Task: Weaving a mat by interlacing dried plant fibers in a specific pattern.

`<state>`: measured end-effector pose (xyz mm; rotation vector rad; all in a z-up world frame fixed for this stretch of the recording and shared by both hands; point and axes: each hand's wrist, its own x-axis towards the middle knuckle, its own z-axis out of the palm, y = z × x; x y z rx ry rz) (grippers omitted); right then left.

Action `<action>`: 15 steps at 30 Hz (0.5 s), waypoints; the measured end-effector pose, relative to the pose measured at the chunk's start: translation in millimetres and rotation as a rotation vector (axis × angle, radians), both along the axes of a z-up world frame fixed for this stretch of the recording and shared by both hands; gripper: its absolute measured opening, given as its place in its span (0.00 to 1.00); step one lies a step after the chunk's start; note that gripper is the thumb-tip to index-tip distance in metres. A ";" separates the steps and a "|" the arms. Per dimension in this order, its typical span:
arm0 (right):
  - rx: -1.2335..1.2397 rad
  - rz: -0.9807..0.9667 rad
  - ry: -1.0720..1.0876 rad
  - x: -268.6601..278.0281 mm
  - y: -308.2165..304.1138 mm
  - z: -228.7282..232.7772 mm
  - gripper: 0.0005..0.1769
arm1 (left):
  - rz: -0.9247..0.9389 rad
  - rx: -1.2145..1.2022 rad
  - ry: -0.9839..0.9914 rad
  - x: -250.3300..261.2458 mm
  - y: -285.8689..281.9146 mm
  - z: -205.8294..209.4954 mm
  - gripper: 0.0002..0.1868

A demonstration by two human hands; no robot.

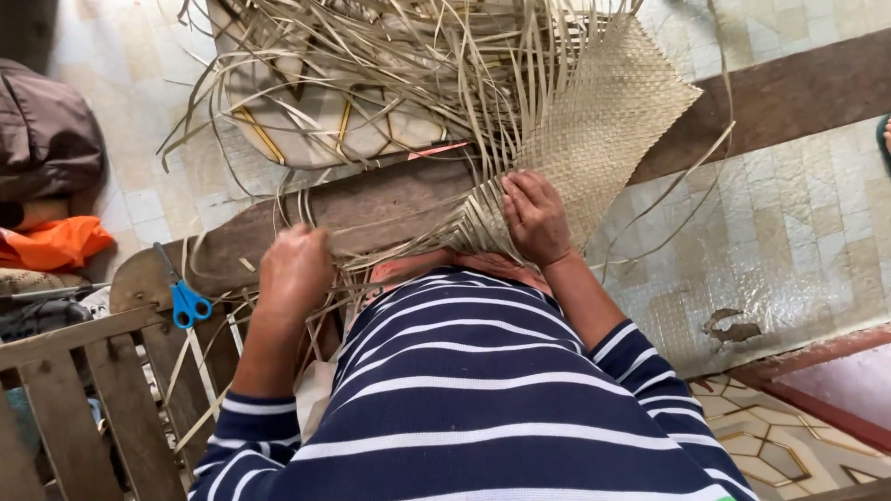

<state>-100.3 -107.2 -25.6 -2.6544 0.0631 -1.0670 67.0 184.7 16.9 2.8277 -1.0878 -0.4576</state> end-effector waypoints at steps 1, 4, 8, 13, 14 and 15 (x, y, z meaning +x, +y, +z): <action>0.004 0.000 0.002 -0.1 -0.5 -0.3 0.12 | 0.000 0.004 0.002 -4.8 -8.5 30.9 0.10; 0.044 0.027 0.016 -2.5 3.0 6.3 0.12 | -0.316 -0.707 -0.011 -29.5 -28.7 131.6 0.25; 0.244 -0.009 0.062 -5.7 1.3 9.6 0.11 | -0.678 -1.178 0.575 -57.8 -43.8 211.0 0.09; 0.304 -0.023 -0.056 -13.8 -1.9 1.4 0.10 | -0.724 -1.197 0.649 -59.9 -51.8 211.0 0.06; 0.328 -0.059 -0.033 -16.2 -2.9 -1.0 0.09 | -0.736 -1.199 0.665 -59.4 -53.9 210.3 0.06; 0.352 -0.094 -0.010 -18.7 -4.2 -3.4 0.09 | -0.749 -1.201 0.681 -58.9 -56.1 209.5 0.05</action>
